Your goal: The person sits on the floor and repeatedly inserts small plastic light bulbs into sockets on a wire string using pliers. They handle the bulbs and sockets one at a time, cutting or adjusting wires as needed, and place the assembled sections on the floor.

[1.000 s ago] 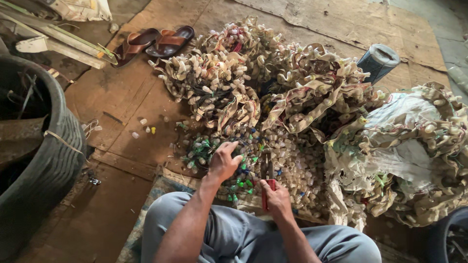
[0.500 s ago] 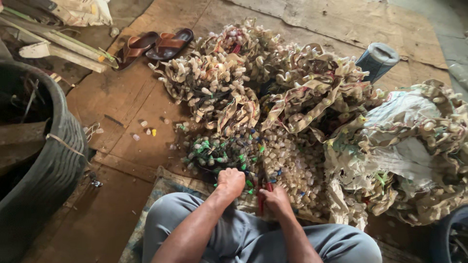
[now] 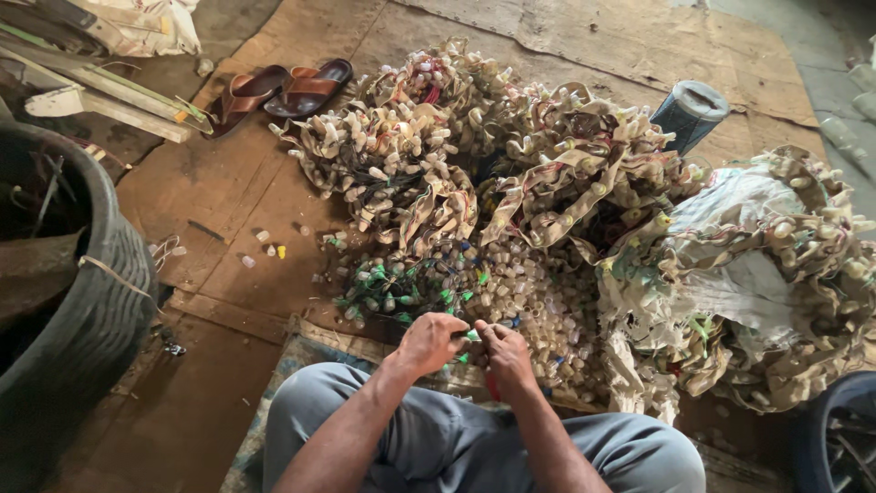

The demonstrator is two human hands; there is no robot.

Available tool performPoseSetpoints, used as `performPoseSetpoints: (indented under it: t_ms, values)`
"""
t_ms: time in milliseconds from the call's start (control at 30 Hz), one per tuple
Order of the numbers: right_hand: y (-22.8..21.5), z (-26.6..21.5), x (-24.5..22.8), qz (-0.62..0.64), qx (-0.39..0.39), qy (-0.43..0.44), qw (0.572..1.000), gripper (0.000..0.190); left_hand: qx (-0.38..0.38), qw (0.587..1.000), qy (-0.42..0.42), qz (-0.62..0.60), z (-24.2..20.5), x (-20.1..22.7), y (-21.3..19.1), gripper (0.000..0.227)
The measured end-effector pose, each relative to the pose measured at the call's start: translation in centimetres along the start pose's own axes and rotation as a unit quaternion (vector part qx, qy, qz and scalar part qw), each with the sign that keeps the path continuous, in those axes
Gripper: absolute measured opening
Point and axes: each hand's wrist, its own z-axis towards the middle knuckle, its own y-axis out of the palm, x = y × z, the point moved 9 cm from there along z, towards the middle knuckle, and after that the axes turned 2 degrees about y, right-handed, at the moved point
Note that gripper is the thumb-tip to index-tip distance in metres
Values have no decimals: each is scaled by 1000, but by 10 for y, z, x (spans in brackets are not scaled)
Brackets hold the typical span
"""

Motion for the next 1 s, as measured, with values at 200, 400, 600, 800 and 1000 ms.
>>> performPoseSetpoints:
  t_ms: [200,400,600,800,1000]
  values:
    - [13,-6,-20,149,-55,-70,985,23,-42,996,-24,72,1,-15,17,6]
    - [8,-2,-6,157,-43,9,987,32,32,999,35,18,1,-5,2,16]
    - [12,2,-6,267,-86,8,960,27,13,1000,24,9,3,-3,-1,15]
    - [-3,4,-9,88,-35,-74,993,19,80,996,41,-26,4,7,-15,10]
    - [-31,11,-8,102,76,-78,989,20,17,1000,4,6,6,0,-6,5]
